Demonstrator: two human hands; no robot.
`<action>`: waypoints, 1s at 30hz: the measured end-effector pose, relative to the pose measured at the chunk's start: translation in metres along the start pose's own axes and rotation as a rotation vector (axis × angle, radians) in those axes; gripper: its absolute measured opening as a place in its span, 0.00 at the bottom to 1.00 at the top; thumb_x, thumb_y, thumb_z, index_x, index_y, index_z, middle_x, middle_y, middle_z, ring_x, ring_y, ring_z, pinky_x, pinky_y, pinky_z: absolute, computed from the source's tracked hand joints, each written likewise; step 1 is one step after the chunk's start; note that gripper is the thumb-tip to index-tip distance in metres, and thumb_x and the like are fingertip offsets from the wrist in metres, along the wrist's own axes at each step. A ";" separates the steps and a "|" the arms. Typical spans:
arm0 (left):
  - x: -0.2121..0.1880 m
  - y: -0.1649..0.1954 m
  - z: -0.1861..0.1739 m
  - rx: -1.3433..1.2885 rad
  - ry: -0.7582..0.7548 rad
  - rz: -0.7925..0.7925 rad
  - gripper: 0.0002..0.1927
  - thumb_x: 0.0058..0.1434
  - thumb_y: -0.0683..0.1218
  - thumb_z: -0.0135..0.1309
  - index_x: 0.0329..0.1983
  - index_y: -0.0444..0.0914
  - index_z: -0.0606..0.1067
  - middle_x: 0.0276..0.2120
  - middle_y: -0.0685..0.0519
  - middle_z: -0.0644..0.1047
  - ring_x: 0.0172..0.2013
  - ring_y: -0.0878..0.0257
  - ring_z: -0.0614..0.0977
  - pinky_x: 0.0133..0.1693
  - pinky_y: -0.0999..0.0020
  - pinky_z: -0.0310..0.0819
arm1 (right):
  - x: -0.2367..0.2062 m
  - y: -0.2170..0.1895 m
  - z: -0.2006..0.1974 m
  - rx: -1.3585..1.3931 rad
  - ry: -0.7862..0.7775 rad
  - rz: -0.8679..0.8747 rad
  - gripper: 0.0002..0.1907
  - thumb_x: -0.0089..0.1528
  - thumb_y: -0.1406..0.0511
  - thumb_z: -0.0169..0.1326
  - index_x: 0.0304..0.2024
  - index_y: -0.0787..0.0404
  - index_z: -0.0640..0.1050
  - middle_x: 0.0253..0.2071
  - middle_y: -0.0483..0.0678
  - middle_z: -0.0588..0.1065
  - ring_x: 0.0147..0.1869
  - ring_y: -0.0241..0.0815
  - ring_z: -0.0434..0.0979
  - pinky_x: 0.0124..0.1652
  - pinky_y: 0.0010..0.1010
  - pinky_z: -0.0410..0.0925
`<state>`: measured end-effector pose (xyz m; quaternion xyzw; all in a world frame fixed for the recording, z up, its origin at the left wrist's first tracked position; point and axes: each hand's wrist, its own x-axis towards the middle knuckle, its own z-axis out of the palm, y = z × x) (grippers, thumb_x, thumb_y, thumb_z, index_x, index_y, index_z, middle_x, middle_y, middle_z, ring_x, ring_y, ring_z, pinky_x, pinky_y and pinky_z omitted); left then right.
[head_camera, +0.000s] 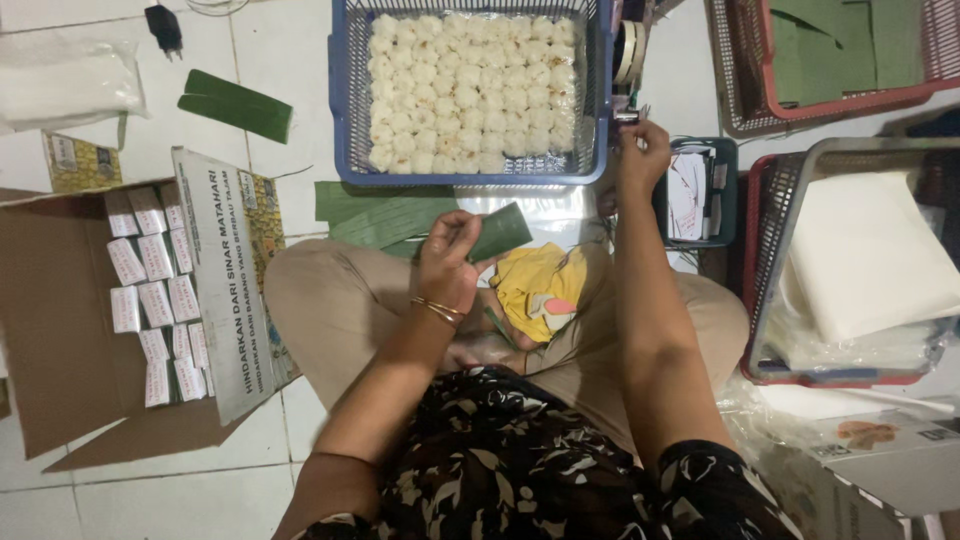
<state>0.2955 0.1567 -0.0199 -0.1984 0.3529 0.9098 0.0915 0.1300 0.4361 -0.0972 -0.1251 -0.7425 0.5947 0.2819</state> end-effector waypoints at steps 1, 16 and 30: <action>-0.002 -0.001 0.003 0.031 -0.003 0.035 0.07 0.65 0.40 0.57 0.44 0.41 0.72 0.45 0.53 0.77 0.46 0.59 0.80 0.47 0.50 0.82 | 0.003 0.004 0.001 -0.161 0.027 -0.160 0.06 0.59 0.71 0.64 0.31 0.67 0.79 0.46 0.53 0.79 0.47 0.48 0.80 0.41 0.38 0.75; -0.092 0.054 0.044 0.883 -0.184 0.837 0.08 0.60 0.35 0.65 0.42 0.36 0.80 0.52 0.49 0.77 0.47 0.66 0.83 0.44 0.72 0.82 | -0.057 -0.123 -0.035 0.144 -0.400 0.241 0.03 0.63 0.72 0.61 0.38 0.68 0.83 0.31 0.47 0.79 0.31 0.34 0.76 0.32 0.24 0.69; -0.115 0.052 0.027 0.656 -0.200 0.793 0.10 0.58 0.33 0.66 0.41 0.36 0.81 0.46 0.52 0.75 0.48 0.64 0.80 0.48 0.71 0.80 | -0.205 -0.275 -0.051 -0.201 -0.546 -0.527 0.16 0.59 0.70 0.66 0.49 0.62 0.79 0.36 0.53 0.73 0.37 0.43 0.73 0.37 0.33 0.67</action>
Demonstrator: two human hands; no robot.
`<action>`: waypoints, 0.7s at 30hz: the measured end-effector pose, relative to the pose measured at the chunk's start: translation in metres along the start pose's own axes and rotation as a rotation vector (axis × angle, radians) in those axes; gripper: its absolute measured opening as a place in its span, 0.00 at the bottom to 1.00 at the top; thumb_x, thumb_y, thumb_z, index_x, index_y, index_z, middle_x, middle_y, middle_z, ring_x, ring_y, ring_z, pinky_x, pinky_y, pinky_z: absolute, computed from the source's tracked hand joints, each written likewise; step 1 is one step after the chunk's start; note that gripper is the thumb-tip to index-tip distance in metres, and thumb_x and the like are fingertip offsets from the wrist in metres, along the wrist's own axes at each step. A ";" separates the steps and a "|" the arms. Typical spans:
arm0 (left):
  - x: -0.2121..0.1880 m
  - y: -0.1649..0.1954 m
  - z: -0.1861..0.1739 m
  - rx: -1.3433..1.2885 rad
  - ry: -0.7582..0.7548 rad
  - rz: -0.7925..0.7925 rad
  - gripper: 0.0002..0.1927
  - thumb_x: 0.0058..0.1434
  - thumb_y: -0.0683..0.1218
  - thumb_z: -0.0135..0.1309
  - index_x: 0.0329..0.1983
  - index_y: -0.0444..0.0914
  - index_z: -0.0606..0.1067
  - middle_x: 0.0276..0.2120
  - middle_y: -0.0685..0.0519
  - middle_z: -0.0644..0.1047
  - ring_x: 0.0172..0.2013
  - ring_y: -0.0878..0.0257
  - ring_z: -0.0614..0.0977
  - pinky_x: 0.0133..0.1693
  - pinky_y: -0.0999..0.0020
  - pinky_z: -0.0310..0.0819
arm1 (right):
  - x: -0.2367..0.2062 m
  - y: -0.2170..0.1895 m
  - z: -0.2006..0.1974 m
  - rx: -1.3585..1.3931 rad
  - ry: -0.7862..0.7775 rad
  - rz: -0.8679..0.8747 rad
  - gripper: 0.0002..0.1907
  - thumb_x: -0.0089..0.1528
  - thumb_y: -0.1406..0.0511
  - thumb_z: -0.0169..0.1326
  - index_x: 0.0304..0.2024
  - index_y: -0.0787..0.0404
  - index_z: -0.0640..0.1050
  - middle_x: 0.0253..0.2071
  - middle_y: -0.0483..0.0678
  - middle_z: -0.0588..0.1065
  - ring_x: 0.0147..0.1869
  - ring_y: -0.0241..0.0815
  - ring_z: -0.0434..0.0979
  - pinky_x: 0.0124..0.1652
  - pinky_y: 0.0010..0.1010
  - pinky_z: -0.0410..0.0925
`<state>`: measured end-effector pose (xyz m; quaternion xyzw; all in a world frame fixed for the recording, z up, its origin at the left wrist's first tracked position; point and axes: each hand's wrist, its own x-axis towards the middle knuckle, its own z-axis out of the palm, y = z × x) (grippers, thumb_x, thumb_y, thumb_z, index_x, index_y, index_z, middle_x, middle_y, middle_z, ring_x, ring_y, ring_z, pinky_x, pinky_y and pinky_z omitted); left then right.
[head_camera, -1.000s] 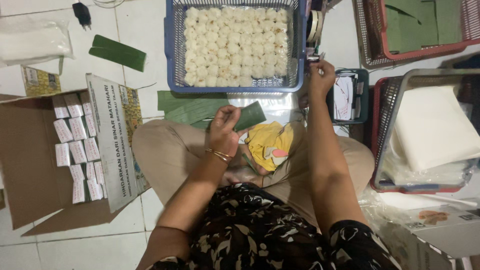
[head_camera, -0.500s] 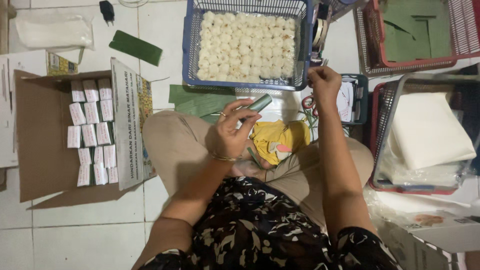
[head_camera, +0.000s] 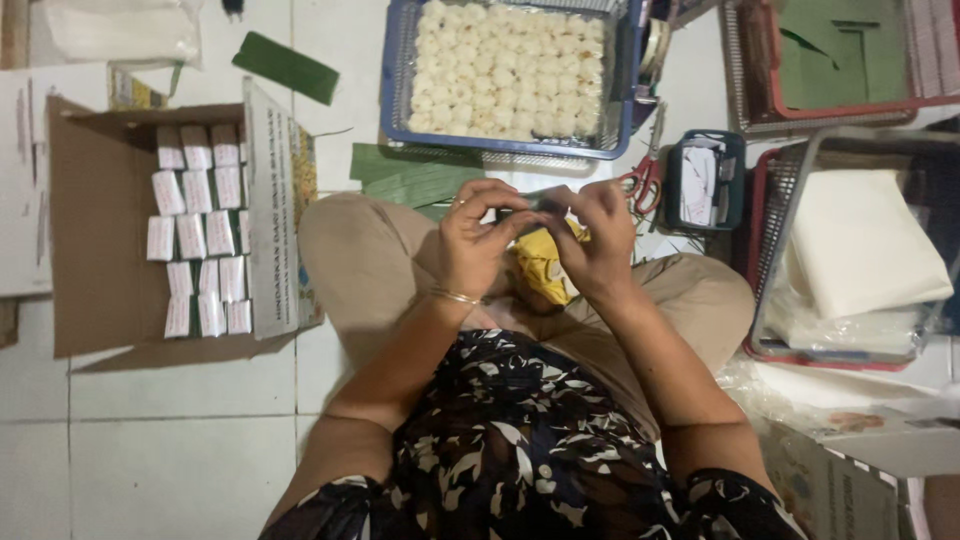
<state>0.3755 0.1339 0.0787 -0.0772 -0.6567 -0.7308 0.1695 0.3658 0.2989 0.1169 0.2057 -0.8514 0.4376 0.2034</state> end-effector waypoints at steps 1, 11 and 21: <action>-0.001 0.000 -0.005 0.018 -0.015 0.042 0.11 0.57 0.33 0.67 0.41 0.35 0.80 0.45 0.53 0.75 0.48 0.64 0.79 0.49 0.72 0.78 | -0.005 -0.001 0.000 -0.106 0.023 -0.156 0.15 0.60 0.70 0.64 0.50 0.59 0.81 0.39 0.55 0.73 0.42 0.48 0.72 0.42 0.35 0.68; -0.026 0.029 -0.066 0.240 -0.274 0.204 0.22 0.59 0.40 0.68 0.57 0.41 0.76 0.52 0.50 0.78 0.55 0.57 0.79 0.57 0.63 0.76 | -0.028 0.035 0.028 0.733 -0.521 0.404 0.17 0.63 0.69 0.61 0.55 0.66 0.78 0.55 0.50 0.76 0.62 0.42 0.74 0.62 0.31 0.66; -0.027 0.024 -0.189 0.099 -0.122 -0.207 0.27 0.58 0.42 0.68 0.57 0.44 0.69 0.51 0.53 0.75 0.54 0.66 0.80 0.50 0.71 0.79 | -0.007 -0.030 0.087 0.889 -0.510 0.222 0.43 0.59 0.68 0.65 0.74 0.58 0.61 0.69 0.46 0.62 0.72 0.42 0.65 0.68 0.38 0.66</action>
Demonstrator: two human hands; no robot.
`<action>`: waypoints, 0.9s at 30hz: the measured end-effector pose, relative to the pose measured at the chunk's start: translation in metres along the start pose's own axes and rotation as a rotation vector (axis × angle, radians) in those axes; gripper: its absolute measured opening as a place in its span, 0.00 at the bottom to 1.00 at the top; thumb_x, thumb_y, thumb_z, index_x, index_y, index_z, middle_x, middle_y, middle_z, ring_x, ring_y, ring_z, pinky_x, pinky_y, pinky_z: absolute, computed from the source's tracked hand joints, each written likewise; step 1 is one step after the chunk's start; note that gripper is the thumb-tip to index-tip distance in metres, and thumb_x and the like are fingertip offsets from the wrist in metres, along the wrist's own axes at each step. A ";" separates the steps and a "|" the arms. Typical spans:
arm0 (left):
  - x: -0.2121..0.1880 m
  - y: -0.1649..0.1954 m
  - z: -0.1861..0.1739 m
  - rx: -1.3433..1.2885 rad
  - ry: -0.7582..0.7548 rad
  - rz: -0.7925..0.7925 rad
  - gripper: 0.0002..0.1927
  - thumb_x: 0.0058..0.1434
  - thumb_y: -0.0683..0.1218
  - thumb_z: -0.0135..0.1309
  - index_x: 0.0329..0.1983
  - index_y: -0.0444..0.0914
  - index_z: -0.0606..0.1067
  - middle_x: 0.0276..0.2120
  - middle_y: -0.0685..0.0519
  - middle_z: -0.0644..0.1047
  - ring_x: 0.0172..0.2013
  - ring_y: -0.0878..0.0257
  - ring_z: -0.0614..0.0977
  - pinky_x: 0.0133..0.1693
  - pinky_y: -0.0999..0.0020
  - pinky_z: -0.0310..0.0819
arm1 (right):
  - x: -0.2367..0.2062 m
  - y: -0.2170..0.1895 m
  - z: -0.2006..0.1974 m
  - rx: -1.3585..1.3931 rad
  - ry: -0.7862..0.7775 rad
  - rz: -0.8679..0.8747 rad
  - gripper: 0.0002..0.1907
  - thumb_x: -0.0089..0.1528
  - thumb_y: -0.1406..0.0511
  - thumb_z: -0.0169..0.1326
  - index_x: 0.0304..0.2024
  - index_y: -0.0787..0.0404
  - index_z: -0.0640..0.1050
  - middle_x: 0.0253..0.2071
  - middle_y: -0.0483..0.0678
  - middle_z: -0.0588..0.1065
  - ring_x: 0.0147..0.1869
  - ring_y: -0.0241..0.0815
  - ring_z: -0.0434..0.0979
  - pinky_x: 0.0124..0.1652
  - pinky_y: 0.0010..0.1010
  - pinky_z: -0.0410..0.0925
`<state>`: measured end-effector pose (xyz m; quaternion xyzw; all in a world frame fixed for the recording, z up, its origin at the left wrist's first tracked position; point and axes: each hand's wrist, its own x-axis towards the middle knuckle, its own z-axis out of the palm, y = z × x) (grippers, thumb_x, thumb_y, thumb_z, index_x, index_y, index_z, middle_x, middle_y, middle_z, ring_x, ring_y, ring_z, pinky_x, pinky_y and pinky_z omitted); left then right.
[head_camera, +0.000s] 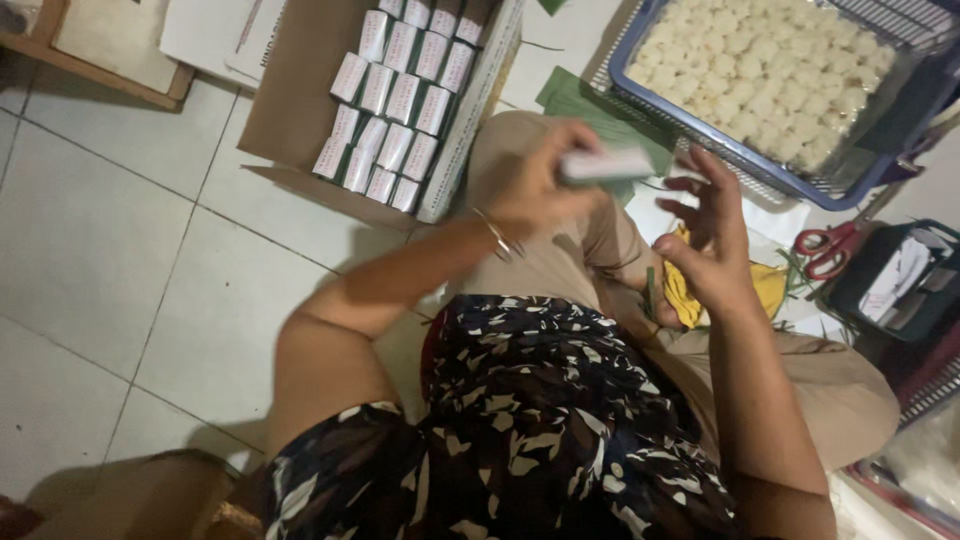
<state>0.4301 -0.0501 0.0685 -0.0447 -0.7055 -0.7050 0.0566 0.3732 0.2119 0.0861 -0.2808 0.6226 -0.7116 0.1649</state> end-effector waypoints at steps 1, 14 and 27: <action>0.006 -0.009 -0.033 0.447 0.162 -0.172 0.25 0.54 0.46 0.72 0.49 0.45 0.71 0.47 0.60 0.79 0.48 0.70 0.84 0.45 0.73 0.83 | 0.005 -0.006 0.000 -0.089 0.023 -0.002 0.41 0.59 0.67 0.63 0.73 0.57 0.61 0.69 0.46 0.61 0.70 0.42 0.65 0.66 0.38 0.66; -0.054 -0.113 -0.280 1.207 0.239 -0.686 0.23 0.45 0.52 0.76 0.32 0.32 0.79 0.41 0.37 0.79 0.47 0.44 0.79 0.53 0.54 0.75 | -0.002 0.029 -0.035 -0.449 0.231 0.172 0.22 0.66 0.73 0.62 0.62 0.61 0.74 0.69 0.50 0.64 0.63 0.43 0.74 0.56 0.33 0.73; 0.001 -0.081 -0.268 1.440 -0.364 -1.167 0.28 0.59 0.63 0.60 0.49 0.36 0.84 0.51 0.38 0.82 0.55 0.41 0.81 0.60 0.49 0.71 | -0.068 0.102 -0.165 -0.756 0.520 0.131 0.16 0.69 0.70 0.64 0.59 0.63 0.77 0.67 0.53 0.62 0.57 0.42 0.73 0.50 0.29 0.73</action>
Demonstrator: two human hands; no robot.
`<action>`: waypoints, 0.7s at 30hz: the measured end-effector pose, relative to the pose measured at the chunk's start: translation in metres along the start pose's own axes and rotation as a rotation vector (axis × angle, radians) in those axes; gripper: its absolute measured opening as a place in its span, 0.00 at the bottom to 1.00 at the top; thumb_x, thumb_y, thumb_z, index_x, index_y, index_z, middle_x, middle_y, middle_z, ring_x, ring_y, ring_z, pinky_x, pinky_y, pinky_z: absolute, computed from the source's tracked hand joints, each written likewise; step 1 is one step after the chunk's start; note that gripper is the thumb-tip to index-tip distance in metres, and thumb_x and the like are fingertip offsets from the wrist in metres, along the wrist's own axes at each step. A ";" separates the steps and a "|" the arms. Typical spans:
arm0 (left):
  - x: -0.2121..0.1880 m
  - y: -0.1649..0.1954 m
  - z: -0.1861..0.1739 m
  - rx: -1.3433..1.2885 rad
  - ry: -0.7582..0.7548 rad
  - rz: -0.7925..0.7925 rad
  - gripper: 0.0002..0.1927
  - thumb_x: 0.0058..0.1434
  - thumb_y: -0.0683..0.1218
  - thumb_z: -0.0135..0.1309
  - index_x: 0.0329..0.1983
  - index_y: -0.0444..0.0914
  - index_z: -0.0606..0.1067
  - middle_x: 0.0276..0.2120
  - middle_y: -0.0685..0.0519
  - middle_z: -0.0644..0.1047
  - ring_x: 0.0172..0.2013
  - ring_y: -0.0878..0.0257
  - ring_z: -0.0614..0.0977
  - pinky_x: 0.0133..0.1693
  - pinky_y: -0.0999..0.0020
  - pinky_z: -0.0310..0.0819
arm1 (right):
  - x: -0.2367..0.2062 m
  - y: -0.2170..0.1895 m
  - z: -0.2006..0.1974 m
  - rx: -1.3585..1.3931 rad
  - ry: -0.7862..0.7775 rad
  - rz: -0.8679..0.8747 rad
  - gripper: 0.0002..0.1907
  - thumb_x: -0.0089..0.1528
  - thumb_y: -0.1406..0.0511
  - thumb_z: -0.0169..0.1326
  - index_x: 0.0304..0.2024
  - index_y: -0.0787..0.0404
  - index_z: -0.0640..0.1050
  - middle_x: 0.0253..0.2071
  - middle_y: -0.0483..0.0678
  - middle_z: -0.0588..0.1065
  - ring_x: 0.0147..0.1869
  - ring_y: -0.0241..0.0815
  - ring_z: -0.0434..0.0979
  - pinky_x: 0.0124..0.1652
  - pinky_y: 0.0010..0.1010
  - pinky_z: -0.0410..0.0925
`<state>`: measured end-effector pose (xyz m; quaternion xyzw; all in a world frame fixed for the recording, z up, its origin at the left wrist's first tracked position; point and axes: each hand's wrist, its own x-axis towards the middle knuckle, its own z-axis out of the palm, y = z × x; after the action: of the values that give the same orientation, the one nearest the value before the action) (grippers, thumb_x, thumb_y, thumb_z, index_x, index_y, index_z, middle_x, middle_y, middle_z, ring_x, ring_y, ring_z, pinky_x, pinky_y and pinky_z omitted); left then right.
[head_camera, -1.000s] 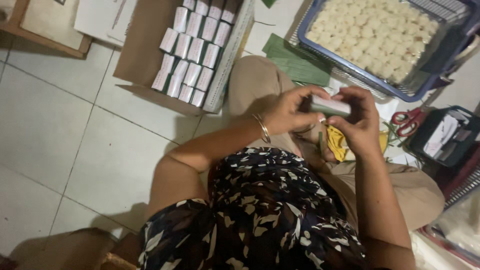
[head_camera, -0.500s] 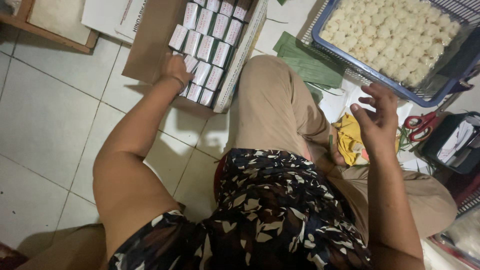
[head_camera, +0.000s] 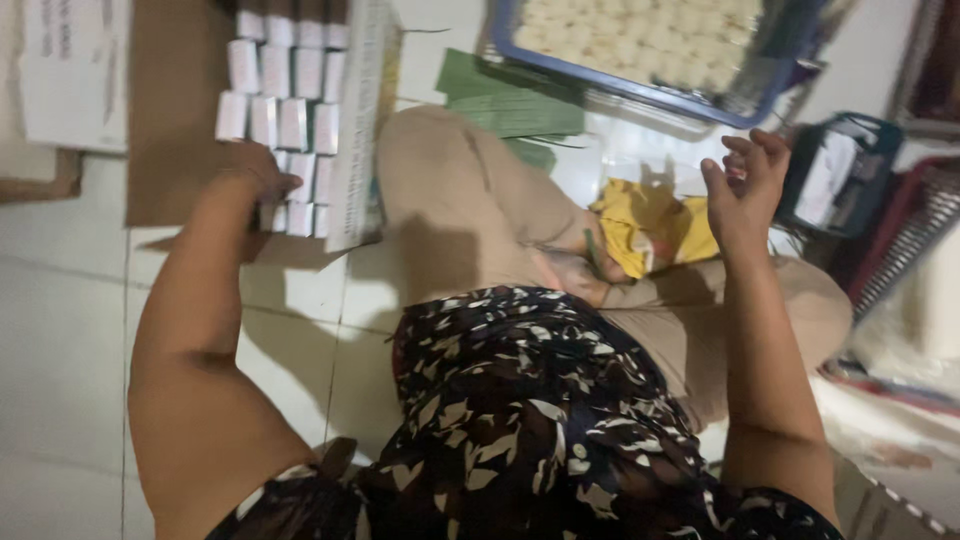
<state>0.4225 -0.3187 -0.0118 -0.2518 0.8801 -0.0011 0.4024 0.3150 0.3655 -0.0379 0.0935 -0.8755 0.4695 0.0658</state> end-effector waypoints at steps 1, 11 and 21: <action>-0.009 0.010 -0.021 0.035 0.080 -0.014 0.25 0.60 0.59 0.60 0.48 0.35 0.82 0.50 0.39 0.81 0.54 0.42 0.81 0.58 0.50 0.72 | -0.002 0.019 -0.006 -0.019 0.060 0.002 0.15 0.69 0.70 0.63 0.58 0.63 0.77 0.67 0.52 0.63 0.57 0.41 0.73 0.49 0.28 0.73; -0.070 0.315 -0.045 -0.848 0.721 1.033 0.09 0.61 0.40 0.62 0.43 0.37 0.77 0.38 0.48 0.79 0.38 0.57 0.83 0.42 0.63 0.78 | 0.004 0.063 -0.004 -0.153 0.305 -0.056 0.08 0.68 0.74 0.59 0.50 0.64 0.78 0.57 0.53 0.70 0.48 0.45 0.78 0.40 0.30 0.73; -0.028 0.470 0.038 -0.260 0.715 0.537 0.31 0.46 0.48 0.67 0.53 0.37 0.72 0.56 0.40 0.70 0.56 0.42 0.73 0.54 0.53 0.72 | 0.012 0.048 -0.004 -0.176 0.049 0.090 0.10 0.60 0.71 0.55 0.45 0.64 0.79 0.48 0.57 0.75 0.50 0.58 0.78 0.50 0.44 0.72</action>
<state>0.2567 0.1118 -0.1143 -0.0471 0.9905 0.1268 0.0251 0.2924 0.3936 -0.0719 0.0365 -0.9149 0.3953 0.0740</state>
